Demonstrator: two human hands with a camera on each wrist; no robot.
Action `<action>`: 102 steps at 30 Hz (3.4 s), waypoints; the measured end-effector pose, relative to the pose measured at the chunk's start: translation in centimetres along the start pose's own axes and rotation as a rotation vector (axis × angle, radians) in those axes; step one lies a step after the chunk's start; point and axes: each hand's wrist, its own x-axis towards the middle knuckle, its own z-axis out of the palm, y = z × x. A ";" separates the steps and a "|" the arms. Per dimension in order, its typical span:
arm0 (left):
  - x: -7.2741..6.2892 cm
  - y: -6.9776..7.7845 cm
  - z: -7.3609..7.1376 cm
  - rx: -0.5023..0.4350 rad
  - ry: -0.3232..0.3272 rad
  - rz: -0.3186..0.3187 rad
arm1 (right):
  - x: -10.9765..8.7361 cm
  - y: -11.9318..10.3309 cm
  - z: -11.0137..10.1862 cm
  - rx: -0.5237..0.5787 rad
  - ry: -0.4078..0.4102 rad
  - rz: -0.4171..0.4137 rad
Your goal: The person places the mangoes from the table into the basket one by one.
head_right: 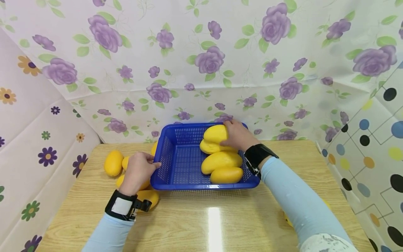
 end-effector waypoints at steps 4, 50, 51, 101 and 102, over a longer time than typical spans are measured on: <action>0.0 0.0 0.0 0.006 -0.001 -0.001 | -0.1 0.0 0.0 0.004 -0.006 0.001; 0.1 -0.2 0.2 0.004 -0.013 -0.030 | -4.4 3.6 -2.0 -0.004 0.043 -0.035; 0.2 -0.2 0.2 0.006 -0.013 -0.029 | -4.6 3.8 -2.1 -0.008 0.042 -0.033; 0.0 0.1 0.1 0.007 -0.023 -0.037 | -21.2 12.1 1.9 -0.018 -0.261 0.058; 0.0 0.1 0.1 0.008 -0.024 -0.037 | -21.3 12.1 2.1 -0.016 -0.268 0.061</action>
